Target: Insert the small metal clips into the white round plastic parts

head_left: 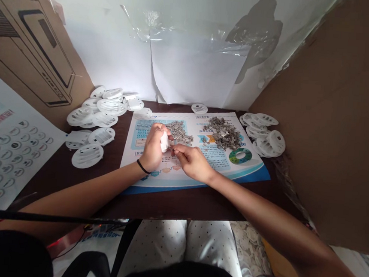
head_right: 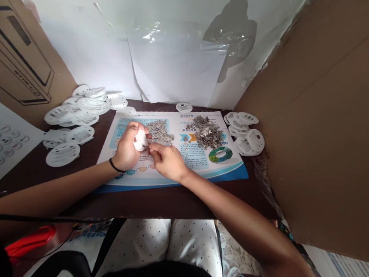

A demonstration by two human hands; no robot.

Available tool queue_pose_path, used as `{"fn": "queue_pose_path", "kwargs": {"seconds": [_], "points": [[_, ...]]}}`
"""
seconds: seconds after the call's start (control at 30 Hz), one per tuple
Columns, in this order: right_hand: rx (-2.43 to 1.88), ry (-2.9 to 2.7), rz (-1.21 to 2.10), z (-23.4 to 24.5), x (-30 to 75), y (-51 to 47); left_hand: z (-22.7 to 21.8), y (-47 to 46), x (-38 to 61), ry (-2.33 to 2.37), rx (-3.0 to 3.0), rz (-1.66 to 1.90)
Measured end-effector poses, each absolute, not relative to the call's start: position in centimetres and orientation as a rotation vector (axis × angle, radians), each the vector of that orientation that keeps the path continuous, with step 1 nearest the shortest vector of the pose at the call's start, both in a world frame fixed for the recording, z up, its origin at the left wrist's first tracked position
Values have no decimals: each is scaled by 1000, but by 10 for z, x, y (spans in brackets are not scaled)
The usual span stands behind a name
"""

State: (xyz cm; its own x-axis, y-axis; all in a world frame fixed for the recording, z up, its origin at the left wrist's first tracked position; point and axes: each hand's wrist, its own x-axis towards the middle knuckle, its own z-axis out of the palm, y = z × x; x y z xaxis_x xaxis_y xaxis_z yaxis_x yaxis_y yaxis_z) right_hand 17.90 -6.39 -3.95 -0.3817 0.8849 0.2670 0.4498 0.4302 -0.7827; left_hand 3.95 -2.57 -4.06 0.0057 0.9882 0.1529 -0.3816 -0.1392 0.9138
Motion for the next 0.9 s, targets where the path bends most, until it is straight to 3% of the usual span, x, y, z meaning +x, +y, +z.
{"fn": "queue_pose_path", "kwargs": {"seconds": [0.37,0.9], "points": [[-1153,-2104,777,-38,180,-65,-36,-32,30,870,1496,1274],[-1014,-2100,838,-39,184,-64,-29,-26,27,876,1539,1160]]}}
